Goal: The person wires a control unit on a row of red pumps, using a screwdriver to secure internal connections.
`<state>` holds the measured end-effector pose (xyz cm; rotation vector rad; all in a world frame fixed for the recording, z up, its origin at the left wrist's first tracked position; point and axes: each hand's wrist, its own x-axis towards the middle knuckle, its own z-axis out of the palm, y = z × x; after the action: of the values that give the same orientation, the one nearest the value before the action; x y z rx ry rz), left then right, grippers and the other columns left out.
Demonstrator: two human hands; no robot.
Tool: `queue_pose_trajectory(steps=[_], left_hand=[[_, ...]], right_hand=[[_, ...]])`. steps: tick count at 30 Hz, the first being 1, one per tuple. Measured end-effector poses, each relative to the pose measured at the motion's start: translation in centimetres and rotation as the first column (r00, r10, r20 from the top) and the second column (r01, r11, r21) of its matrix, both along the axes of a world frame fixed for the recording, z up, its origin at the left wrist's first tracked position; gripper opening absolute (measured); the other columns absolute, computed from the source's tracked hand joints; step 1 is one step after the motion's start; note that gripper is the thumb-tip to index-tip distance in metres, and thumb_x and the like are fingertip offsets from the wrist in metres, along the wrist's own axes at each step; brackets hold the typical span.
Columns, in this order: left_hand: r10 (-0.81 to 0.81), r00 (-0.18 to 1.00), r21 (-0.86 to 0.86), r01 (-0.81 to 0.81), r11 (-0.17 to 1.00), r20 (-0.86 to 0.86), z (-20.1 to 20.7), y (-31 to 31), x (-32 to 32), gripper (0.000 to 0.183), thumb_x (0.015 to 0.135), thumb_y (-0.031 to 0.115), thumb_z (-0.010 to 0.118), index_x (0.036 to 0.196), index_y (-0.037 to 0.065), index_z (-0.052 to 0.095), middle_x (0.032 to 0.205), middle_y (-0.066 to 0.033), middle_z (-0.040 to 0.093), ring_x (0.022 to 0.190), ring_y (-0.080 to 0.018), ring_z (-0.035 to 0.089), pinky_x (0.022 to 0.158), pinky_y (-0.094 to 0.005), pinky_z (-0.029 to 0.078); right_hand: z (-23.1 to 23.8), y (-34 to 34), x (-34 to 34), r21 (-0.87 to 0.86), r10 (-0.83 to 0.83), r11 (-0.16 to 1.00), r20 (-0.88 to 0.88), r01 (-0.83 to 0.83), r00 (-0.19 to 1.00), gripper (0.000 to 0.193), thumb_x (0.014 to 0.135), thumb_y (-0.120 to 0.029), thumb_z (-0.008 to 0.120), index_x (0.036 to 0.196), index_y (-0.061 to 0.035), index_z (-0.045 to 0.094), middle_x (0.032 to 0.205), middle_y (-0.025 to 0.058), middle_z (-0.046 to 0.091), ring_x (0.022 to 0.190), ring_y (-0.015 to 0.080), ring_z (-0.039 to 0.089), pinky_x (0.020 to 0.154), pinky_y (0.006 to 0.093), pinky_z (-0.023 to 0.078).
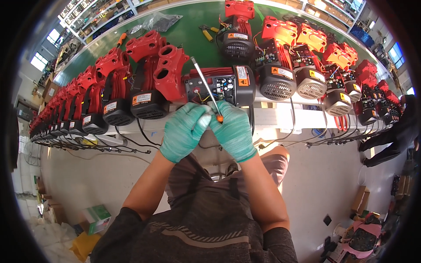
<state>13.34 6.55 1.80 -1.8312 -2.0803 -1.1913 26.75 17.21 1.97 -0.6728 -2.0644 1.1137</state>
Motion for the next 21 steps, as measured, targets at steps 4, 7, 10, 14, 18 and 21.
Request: queue_pose_trajectory(steps=[4, 7, 10, 14, 18, 21], left_hand=[[0.06, 0.993, 0.164, -0.076, 0.984, 0.102, 1.2, -0.2, -0.7, 0.017, 0.102, 0.017, 0.065, 0.115, 0.007, 0.072, 0.099, -0.0102, 0.07, 0.085, -0.0288, 0.07, 0.077, -0.0366, 0.056], [0.089, 0.993, 0.261, -0.107, 0.959, 0.078, 2.3, 0.6, -1.6, 0.016, 0.102, 0.013, 0.064, 0.115, 0.007, 0.071, 0.098, -0.0113, 0.069, 0.084, -0.0288, 0.069, 0.077, -0.0366, 0.055], [0.029, 0.998, 0.132, -0.021, 0.991, -0.058, 2.1, 1.1, -2.4, 0.018, 0.098, 0.008, 0.066, 0.115, 0.007, 0.072, 0.1, -0.0093, 0.07, 0.082, -0.0278, 0.069, 0.077, -0.0373, 0.057], [-0.008, 0.998, -0.038, 0.006, 0.999, -0.068, 1.5, 1.2, -1.6, 0.027, 0.089, 0.008, 0.075, 0.117, 0.008, 0.074, 0.104, -0.0071, 0.069, 0.083, -0.0258, 0.07, 0.075, -0.0363, 0.058], [0.032, 0.994, 0.073, -0.025, 0.997, -0.1, -0.1, 2.1, -1.8, 0.028, 0.085, 0.009, 0.079, 0.113, 0.01, 0.077, 0.104, -0.0064, 0.068, 0.084, -0.0247, 0.071, 0.073, -0.0351, 0.058], [0.04, 0.985, 0.027, -0.036, 0.999, -0.165, -0.3, 2.1, -1.9, 0.025, 0.085, 0.009, 0.079, 0.11, 0.011, 0.078, 0.103, -0.0057, 0.069, 0.084, -0.0236, 0.071, 0.071, -0.0347, 0.058]], right_hand=[[-0.4, -0.3, -0.4, 0.077, -0.078, 0.994, -0.047, 0.081, 0.996, 0.011, 0.091, -0.008, 0.075, 0.099, -0.001, 0.073, 0.085, 0.0181, 0.072, 0.072, 0.0352, 0.07, 0.069, 0.0395, 0.056], [-1.0, 0.0, -0.4, 0.095, -0.108, 0.989, -0.034, 0.111, 0.994, 0.009, 0.093, -0.009, 0.075, 0.097, -0.0007, 0.073, 0.08, 0.018, 0.07, 0.068, 0.0312, 0.069, 0.065, 0.0392, 0.055], [-0.4, -0.4, -0.3, -0.038, -0.095, 0.995, -0.046, 0.094, 0.994, 0.009, 0.095, -0.011, 0.075, 0.097, -0.002, 0.074, 0.075, 0.0118, 0.069, 0.059, 0.0201, 0.066, 0.057, 0.0342, 0.052], [0.0, -0.3, -0.4, -0.577, -0.049, 0.815, -0.174, -0.061, 0.984, 0.013, 0.1, -0.014, 0.071, 0.1, -0.0018, 0.075, 0.072, 0.0025, 0.067, 0.053, 0.0076, 0.059, 0.048, 0.0248, 0.047], [0.0, -0.2, -0.3, -0.619, -0.009, 0.767, -0.274, -0.169, 0.962, 0.015, 0.103, -0.013, 0.068, 0.104, 0.0002, 0.074, 0.072, 0.0026, 0.066, 0.052, 0.0062, 0.057, 0.047, 0.0222, 0.047], [-0.1, -0.2, -0.2, -0.616, -0.02, 0.777, -0.23, -0.129, 0.973, 0.014, 0.102, -0.011, 0.068, 0.106, 0.0002, 0.075, 0.072, 0.0026, 0.066, 0.053, 0.0061, 0.058, 0.047, 0.0227, 0.047]])
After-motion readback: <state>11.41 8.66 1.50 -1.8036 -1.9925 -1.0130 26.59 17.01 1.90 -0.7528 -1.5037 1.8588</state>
